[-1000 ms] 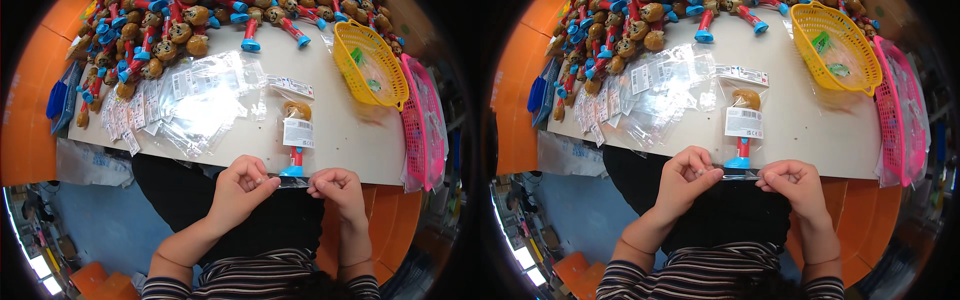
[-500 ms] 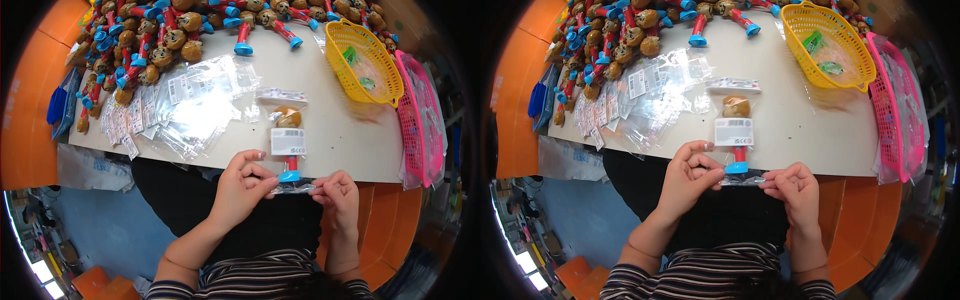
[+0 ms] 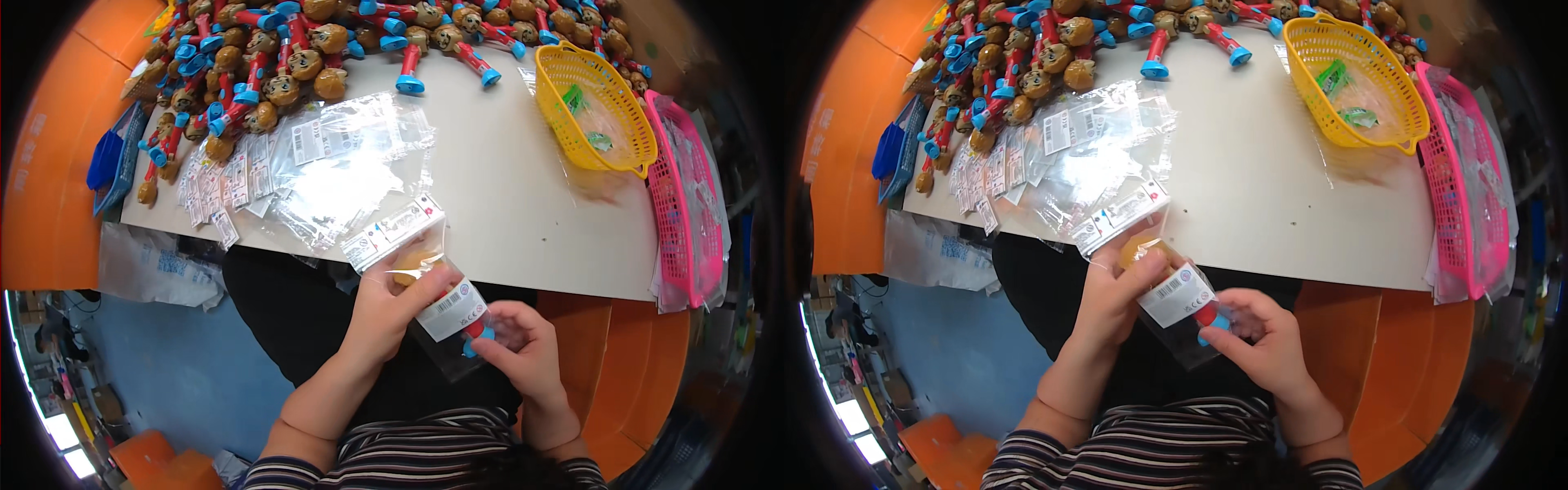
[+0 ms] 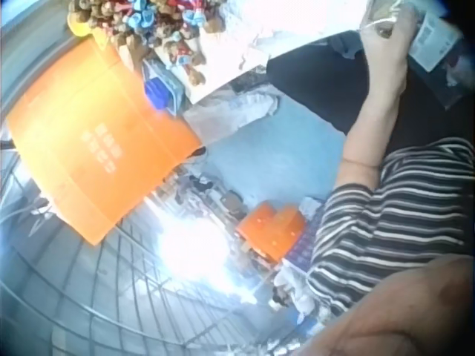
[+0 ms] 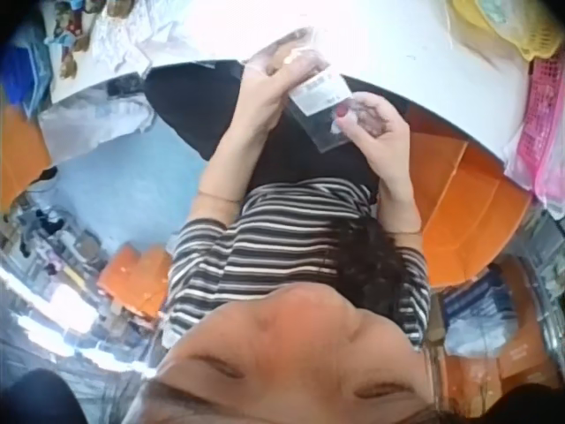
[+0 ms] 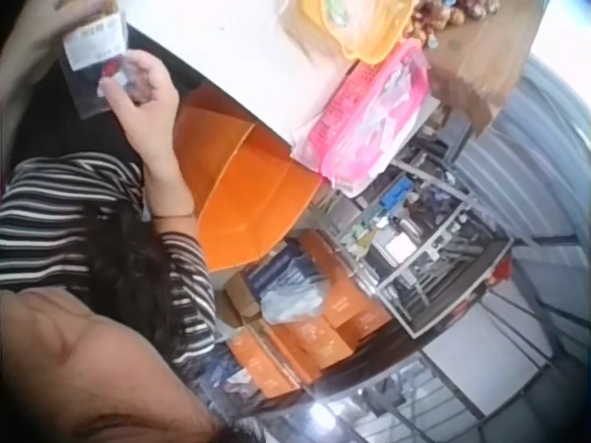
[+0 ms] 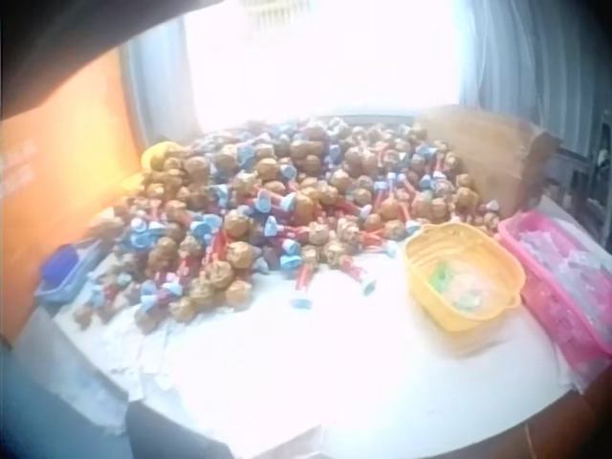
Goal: Packaging small toy figures into plastic bags at a factory workbench.
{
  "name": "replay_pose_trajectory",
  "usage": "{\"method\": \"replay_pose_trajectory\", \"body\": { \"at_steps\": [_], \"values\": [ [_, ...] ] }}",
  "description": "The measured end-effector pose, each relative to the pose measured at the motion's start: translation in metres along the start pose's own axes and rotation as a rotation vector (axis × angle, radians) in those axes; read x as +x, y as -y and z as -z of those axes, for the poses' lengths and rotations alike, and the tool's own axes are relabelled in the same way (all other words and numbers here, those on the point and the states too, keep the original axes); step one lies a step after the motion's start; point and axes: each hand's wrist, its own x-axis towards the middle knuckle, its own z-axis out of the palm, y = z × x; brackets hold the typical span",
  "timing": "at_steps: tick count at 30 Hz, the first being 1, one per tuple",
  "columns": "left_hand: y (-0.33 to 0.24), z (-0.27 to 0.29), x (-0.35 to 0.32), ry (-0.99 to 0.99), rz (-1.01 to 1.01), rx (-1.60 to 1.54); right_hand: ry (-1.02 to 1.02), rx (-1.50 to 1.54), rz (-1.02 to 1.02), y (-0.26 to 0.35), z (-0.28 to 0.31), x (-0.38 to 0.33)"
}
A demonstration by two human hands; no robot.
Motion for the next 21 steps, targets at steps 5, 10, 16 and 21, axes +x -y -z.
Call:
{"method": "replay_pose_trajectory", "body": {
  "at_steps": [5,10,16,21],
  "values": [
    [0.005,-0.002,0.007,0.075,-0.13,-0.331,-0.2,0.283,0.024,-0.005,-0.006,0.0],
    [0.018,-0.001,0.01,0.22,-0.136,-0.726,-0.223,0.159,0.19,-0.008,-0.016,-0.004],
    [0.01,-0.01,0.008,-0.011,-0.146,-0.372,-0.429,-0.746,0.675,-0.027,-0.018,0.01],
    [0.007,0.0,0.007,-0.013,-0.202,-0.279,-0.222,-0.098,0.346,-0.028,-0.018,0.007]
  ]
}}
